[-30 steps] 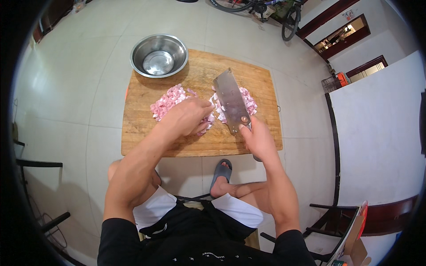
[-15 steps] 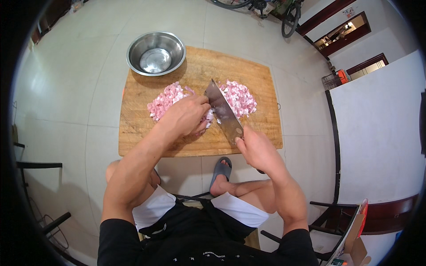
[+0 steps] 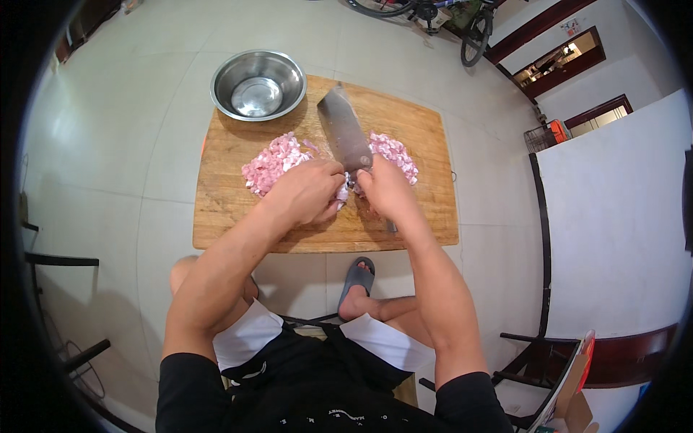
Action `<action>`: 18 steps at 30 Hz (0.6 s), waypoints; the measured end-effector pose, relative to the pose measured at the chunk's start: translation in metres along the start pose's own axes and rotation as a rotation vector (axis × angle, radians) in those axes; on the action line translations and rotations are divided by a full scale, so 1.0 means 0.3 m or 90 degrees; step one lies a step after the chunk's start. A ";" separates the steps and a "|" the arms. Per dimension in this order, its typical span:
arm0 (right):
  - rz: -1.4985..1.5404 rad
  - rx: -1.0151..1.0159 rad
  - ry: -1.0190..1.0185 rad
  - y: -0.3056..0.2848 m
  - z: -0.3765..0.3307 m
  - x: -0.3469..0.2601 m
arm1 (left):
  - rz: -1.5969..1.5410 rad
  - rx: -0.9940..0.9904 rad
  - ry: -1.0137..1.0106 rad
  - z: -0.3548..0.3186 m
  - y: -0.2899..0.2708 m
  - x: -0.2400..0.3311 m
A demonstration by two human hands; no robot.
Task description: The person sits on a low stool and uses a cleaver to repeatedly chop a pile of raw meat on a wooden cutting board placed on their lap. The hands gather and reposition the meat while chopping it into smaller pieces.
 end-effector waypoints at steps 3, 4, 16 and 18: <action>0.265 -0.137 0.178 0.001 -0.009 0.105 | 0.011 0.011 0.008 -0.014 -0.008 0.003; 0.345 -0.144 0.173 -0.001 -0.015 0.132 | 0.020 0.020 0.015 -0.018 -0.015 0.006; 0.109 -0.061 0.157 -0.175 -0.246 0.114 | 0.180 0.062 -0.139 -0.058 -0.138 -0.073; 0.042 -0.001 0.097 -0.193 -0.272 0.118 | 0.153 -0.010 -0.157 -0.053 -0.108 -0.078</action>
Point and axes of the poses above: each hand's wrist, its own z-axis towards the middle knuckle, its own y-axis out of the palm, x = y × z, the point moved 9 cm from there along z, towards the middle knuckle, and after that the axes turned 14 degrees about y, right-handed, at the moved point
